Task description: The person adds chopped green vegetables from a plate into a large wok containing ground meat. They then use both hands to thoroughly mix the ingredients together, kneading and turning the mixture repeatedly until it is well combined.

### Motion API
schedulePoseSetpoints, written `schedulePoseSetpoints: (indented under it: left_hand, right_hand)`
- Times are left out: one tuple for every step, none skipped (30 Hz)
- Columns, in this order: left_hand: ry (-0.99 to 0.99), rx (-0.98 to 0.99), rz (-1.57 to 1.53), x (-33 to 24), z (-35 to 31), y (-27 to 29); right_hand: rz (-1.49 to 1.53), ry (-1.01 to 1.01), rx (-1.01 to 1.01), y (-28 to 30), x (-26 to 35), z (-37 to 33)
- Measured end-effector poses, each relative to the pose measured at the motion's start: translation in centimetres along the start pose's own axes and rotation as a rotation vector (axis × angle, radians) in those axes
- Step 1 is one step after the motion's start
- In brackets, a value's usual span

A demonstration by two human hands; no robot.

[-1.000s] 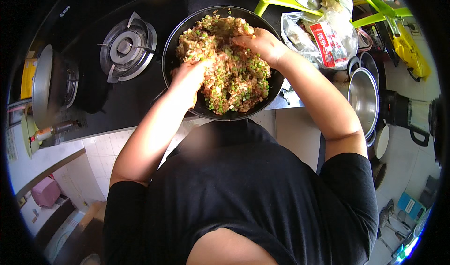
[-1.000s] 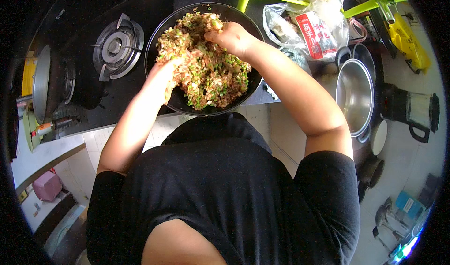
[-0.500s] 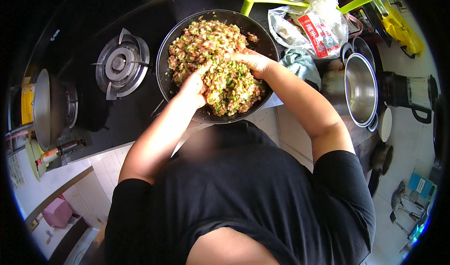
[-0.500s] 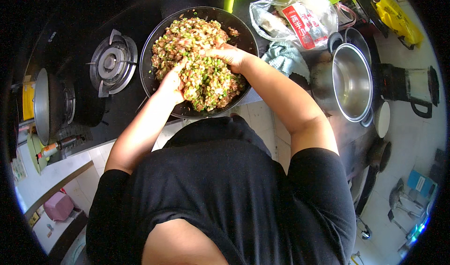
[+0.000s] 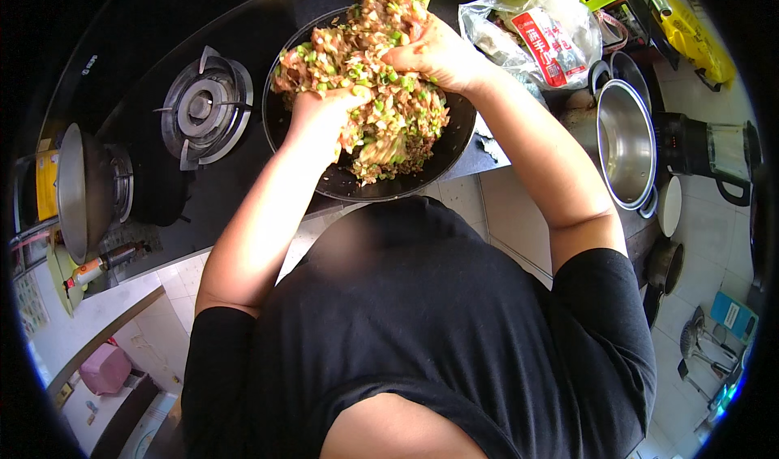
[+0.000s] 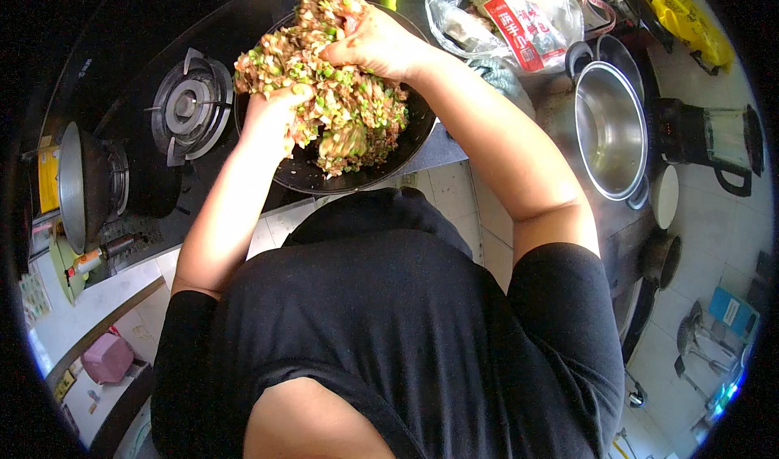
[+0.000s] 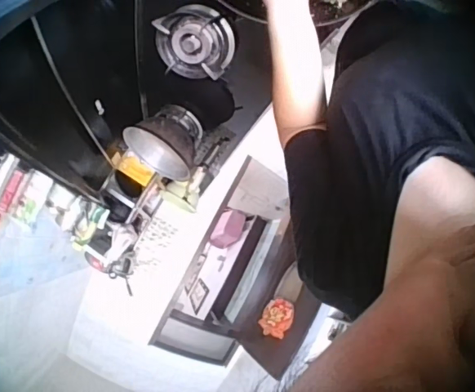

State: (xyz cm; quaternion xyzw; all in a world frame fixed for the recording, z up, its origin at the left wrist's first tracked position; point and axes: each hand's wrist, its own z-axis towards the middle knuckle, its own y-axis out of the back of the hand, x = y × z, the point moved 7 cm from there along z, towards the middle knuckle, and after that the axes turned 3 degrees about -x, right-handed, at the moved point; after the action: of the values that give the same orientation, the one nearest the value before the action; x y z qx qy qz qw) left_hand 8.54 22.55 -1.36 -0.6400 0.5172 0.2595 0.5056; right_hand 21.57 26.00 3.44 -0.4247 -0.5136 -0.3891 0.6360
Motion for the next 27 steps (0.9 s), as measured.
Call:
schedulePoseSetpoints:
  left_hand:
    - [-0.019, -0.028, 0.063, -0.3, 0.2, 0.1]
    - [-0.038, -0.056, 0.126, -0.7, 0.7, 0.2]
    - [-0.123, -0.049, 0.201, -1.1, 1.6, 0.4]
    - [-0.200, -0.030, 0.219, -1.8, 1.9, -0.1]
    - [-0.150, -0.012, 0.220, -1.1, 2.6, 0.3]
    - [-0.098, 0.000, 0.223, -0.2, 3.1, 0.9]
    - [-0.132, 0.019, 0.346, -0.3, 2.7, 0.6]
    - [-0.159, 0.070, 0.392, 0.0, 2.4, 0.7]
    - [-0.059, 0.075, 0.417, 0.7, 2.0, 0.9]
    - [0.042, 0.081, 0.442, 1.1, 1.3, 1.1]
    - [0.345, 0.128, 0.502, 2.1, 0.4, 1.6]
    - [0.196, 0.140, 0.367, 1.6, -0.1, 1.0]
    - [0.285, 0.100, 0.393, 1.0, -1.4, 0.8]
    - [0.373, 0.058, 0.419, 0.4, -2.3, 0.7]
    - [0.375, 0.090, 0.341, 0.7, -2.5, 0.7]
    - [0.406, 0.111, 0.163, 1.0, -3.4, 0.4]
    - [0.444, 0.130, -0.014, 0.9, -4.6, -0.1]
    - [0.589, 0.131, -0.103, 3.1, -4.2, 1.0]
    - [0.646, 0.108, -0.165, 3.9, -4.0, 1.1]
    - [0.701, 0.084, -0.226, 4.6, -3.8, 0.9]
    - [0.723, 0.027, -0.281, 5.4, -3.3, 1.2]
    - [0.742, -0.032, -0.335, 6.2, -2.8, 1.3]
    - [0.659, 0.030, -0.406, 6.2, -2.3, 0.6]
    - [0.597, 0.050, -0.437, 6.3, -1.3, 0.6]
    - [0.603, 0.028, -0.387, 6.7, -1.3, 1.1]
    - [0.610, 0.007, -0.337, 6.9, -1.5, 1.4]
    - [0.571, -0.045, -0.339, 7.1, -1.3, 1.6]
  right_hand:
    - [-0.072, 0.054, 0.000, -0.1, 0.4, 0.3]
    - [0.055, 0.131, -0.048, -0.7, 1.3, 0.4]
    - [0.013, 0.123, -0.049, -0.3, 0.6, 0.6]
    - [-0.029, 0.115, -0.051, 0.2, 0.0, 0.7]
    - [-0.131, -0.012, -0.065, 0.8, -0.6, 0.3]
    - [-0.283, -0.064, -0.119, 1.2, -0.5, -0.1]
    - [-0.415, -0.162, -0.117, 1.3, -0.4, -0.5]
    - [-0.546, -0.259, -0.117, 1.3, -0.3, -0.9]
    - [-0.593, -0.304, -0.165, 1.1, 0.1, -1.5]
    - [-0.688, -0.379, -0.197, 1.9, -0.9, -1.6]
    - [-0.783, -0.454, -0.230, 3.1, -2.7, -1.6]
    - [-0.880, -0.529, -0.260, 4.2, -4.2, -1.8]
    - [-0.892, -0.533, -0.264, 4.8, -5.4, -2.0]
    - [-0.746, -0.515, -0.312, 5.0, -5.9, -2.6]
    - [-0.599, -0.495, -0.357, 4.7, -6.1, -3.2]
    - [-0.451, -0.473, -0.399, 4.7, -6.7, -3.8]
    - [-0.176, -0.531, -0.408, 3.8, -7.5, -4.8]
    - [0.090, -0.593, -0.436, 2.7, -8.1, -5.9]
    - [0.230, -0.659, -0.484, 2.7, -9.9, -6.8]
    - [0.371, -0.723, -0.530, 2.5, -12.1, -7.8]
    - [0.452, -0.685, -0.522, 1.8, -12.9, -7.6]
    - [0.481, -0.669, -0.528, 1.5, -13.7, -7.5]
    - [0.510, -0.653, -0.534, 1.2, -14.4, -7.5]
    - [0.486, -0.659, -0.557, 1.3, -14.7, -7.7]
    - [0.593, -0.694, -0.437, 0.1, -13.4, -7.6]
    - [0.667, -0.651, -0.341, 0.0, -13.8, -7.4]
    - [0.629, -0.630, -0.307, -0.2, -13.3, -7.2]
